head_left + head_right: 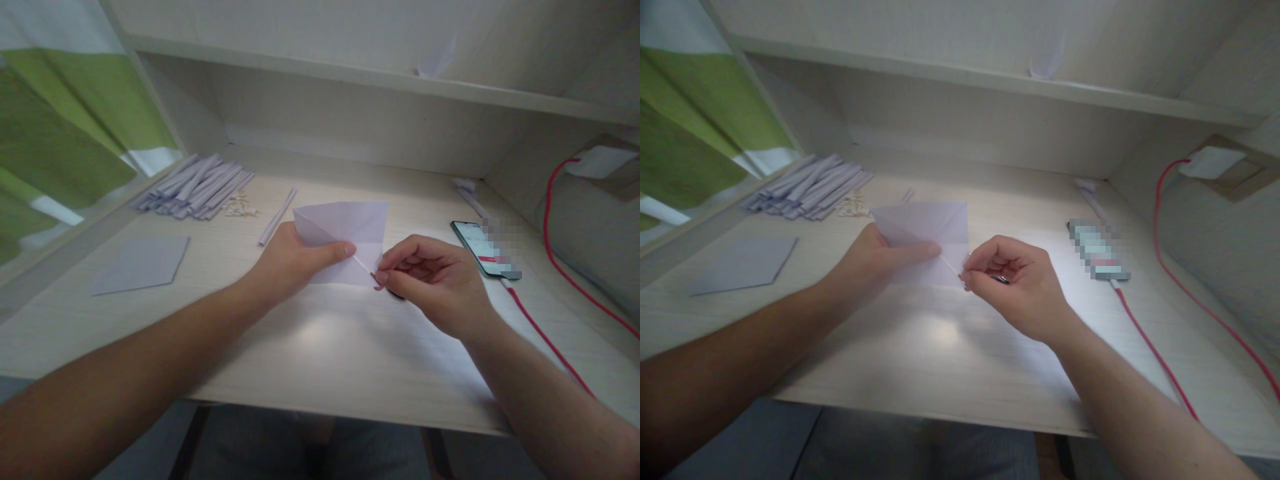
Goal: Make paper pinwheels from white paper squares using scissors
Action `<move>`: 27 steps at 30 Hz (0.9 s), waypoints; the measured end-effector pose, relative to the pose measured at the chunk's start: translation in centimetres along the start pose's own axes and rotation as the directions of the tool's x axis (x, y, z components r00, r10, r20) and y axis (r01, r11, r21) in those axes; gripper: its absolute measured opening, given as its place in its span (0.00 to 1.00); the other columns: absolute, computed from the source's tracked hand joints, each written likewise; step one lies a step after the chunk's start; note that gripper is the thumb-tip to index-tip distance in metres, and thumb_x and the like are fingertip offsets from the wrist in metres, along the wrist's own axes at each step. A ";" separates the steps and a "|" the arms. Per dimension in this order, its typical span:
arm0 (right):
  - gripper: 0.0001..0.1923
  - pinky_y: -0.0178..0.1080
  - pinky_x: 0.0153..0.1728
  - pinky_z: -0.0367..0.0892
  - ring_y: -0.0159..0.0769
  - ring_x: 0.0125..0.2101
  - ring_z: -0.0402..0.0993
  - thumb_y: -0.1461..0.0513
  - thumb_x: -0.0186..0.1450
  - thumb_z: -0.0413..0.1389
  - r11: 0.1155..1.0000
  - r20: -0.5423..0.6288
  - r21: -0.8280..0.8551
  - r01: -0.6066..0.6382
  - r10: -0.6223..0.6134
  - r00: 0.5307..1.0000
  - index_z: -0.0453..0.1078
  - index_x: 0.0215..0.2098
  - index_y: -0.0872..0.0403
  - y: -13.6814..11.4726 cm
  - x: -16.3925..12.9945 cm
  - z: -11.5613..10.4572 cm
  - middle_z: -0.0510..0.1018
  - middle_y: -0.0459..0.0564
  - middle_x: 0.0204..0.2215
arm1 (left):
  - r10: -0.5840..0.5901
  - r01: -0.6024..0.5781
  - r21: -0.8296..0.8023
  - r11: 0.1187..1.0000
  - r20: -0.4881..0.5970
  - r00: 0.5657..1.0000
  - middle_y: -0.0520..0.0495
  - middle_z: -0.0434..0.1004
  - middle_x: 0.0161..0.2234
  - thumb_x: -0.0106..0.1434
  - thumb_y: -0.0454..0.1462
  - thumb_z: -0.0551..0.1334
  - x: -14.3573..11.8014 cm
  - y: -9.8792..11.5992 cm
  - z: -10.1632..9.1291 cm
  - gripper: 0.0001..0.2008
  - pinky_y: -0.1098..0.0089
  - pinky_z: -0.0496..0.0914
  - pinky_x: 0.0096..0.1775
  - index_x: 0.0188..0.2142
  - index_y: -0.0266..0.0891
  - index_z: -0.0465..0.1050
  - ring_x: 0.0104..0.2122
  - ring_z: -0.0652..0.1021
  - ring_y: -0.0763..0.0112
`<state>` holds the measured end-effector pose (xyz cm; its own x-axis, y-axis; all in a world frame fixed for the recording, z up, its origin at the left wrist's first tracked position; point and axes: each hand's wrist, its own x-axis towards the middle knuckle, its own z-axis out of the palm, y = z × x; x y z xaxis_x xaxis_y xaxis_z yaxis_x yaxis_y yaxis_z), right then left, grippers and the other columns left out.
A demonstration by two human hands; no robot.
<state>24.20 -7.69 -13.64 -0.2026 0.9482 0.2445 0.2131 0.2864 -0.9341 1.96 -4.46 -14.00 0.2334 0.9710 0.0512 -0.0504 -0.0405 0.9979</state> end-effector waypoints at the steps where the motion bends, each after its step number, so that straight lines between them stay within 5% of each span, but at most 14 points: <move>1: 0.06 0.34 0.25 0.67 0.30 0.26 0.76 0.66 0.61 0.70 1.000 0.002 0.011 -0.001 0.001 1.000 0.78 0.33 0.51 0.1 0.0 0.0 0.82 0.45 0.26 | -0.001 0.001 0.000 1.000 -0.003 1.000 0.45 0.86 0.39 0.54 0.40 0.75 0.0 0.0 0.0 0.19 0.70 0.75 0.36 0.44 0.35 0.81 0.35 0.83 0.65; 13: 0.11 0.35 0.27 0.70 0.32 0.27 0.77 0.64 0.60 0.72 0.998 -0.004 0.058 -0.022 0.022 1.000 0.73 0.32 0.51 -0.1 0.1 0.0 0.80 0.44 0.27 | 0.024 -0.023 0.039 0.999 -0.026 0.999 0.45 0.87 0.39 0.54 0.42 0.76 -0.2 0.0 0.0 0.18 0.68 0.77 0.38 0.43 0.37 0.83 0.36 0.84 0.63; 21: 0.13 0.35 0.31 0.72 0.33 0.30 0.78 0.59 0.61 0.71 0.998 -0.085 0.060 -0.009 0.014 0.996 0.74 0.40 0.52 0.1 0.7 -0.5 0.81 0.45 0.30 | -0.176 0.156 0.191 0.969 0.093 0.980 0.46 0.87 0.37 0.56 0.43 0.75 0.3 -0.4 -0.1 0.15 0.68 0.76 0.35 0.41 0.39 0.85 0.33 0.83 0.64; 27: 0.12 0.34 0.24 0.67 0.30 0.23 0.71 0.59 0.60 0.71 1.000 -0.200 0.018 0.005 -0.001 0.980 0.74 0.28 0.53 0.0 0.7 -0.3 0.76 0.44 0.24 | -0.250 0.216 0.197 0.956 0.171 0.953 0.45 0.85 0.31 0.56 0.42 0.75 0.1 -0.2 0.2 0.11 0.69 0.73 0.30 0.35 0.37 0.84 0.27 0.81 0.65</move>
<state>24.37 -6.94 -13.42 -0.0073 0.9562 0.2925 0.1954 0.2883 -0.9374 2.21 -4.45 -14.15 0.4012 0.8952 -0.1940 0.1934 0.1242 0.9732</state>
